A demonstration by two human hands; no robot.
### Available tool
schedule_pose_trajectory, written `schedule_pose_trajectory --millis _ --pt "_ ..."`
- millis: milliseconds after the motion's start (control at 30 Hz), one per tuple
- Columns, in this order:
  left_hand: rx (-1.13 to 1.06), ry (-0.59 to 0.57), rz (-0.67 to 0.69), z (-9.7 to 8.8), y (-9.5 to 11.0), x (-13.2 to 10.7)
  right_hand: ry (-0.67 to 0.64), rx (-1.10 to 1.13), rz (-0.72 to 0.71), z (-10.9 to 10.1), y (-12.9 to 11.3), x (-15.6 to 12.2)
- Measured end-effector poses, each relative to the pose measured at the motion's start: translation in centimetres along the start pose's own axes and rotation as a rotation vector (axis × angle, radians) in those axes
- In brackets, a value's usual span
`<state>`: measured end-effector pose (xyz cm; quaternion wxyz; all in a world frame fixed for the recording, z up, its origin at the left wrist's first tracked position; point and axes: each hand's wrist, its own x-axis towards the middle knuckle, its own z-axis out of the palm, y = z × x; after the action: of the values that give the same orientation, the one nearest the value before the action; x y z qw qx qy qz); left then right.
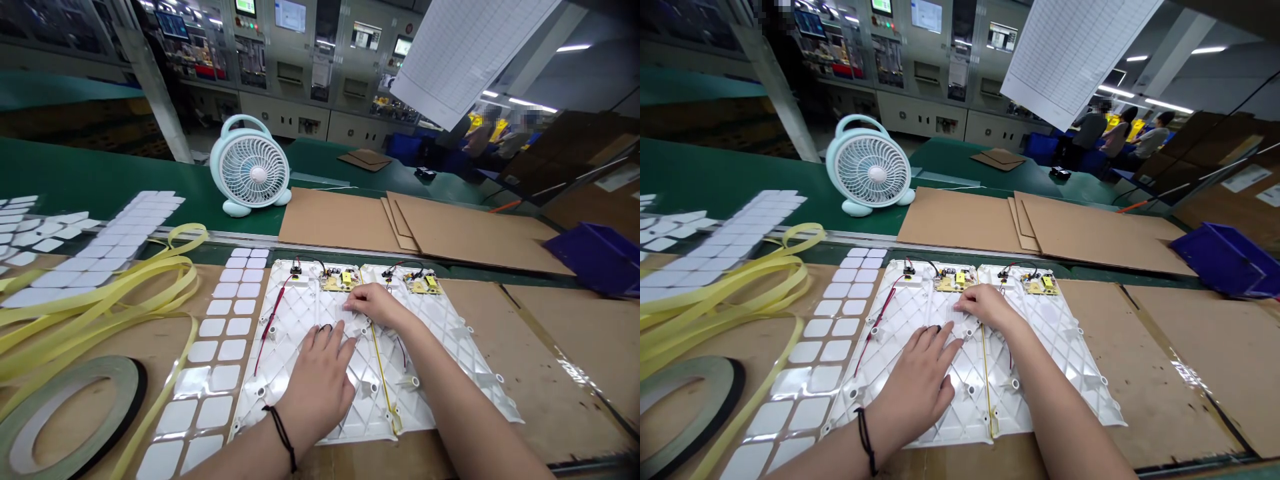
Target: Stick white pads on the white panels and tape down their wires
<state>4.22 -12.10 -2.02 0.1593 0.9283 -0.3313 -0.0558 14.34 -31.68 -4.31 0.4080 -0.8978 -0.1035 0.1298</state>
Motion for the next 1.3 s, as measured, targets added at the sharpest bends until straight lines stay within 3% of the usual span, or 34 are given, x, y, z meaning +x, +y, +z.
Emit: schedule_pose_trajectory --millis 400,600,833,1000,1133,1233,1300 --pt "0.038 0.028 0.006 -0.7 0.2 0.5 0.016 -0.141 0.004 -0.2 -1.1 -0.3" --pt "0.057 0.03 0.003 -0.7 0.4 0.5 0.147 -0.199 -0.061 -0.3 -1.6 -0.6" --pt "0.13 0.055 -0.03 -0.7 0.6 0.8 0.124 -0.191 -0.093 -0.1 -1.2 -0.3" --pt "0.205 -0.013 -0.057 -1.2 1.2 2.8 0.13 -0.207 -0.11 0.0 -1.5 -0.6" --pt "0.208 -0.037 -0.073 -0.9 1.5 3.8 0.055 -0.22 -0.134 -0.5 -1.5 -0.6" --pt "0.166 0.005 -0.068 -1.0 1.6 2.7 -0.015 -0.233 -0.148 -0.7 -1.8 -0.7" --pt "0.151 0.042 -0.028 -1.9 1.7 0.7 -0.038 -0.247 -0.157 -0.5 -1.9 -0.9"
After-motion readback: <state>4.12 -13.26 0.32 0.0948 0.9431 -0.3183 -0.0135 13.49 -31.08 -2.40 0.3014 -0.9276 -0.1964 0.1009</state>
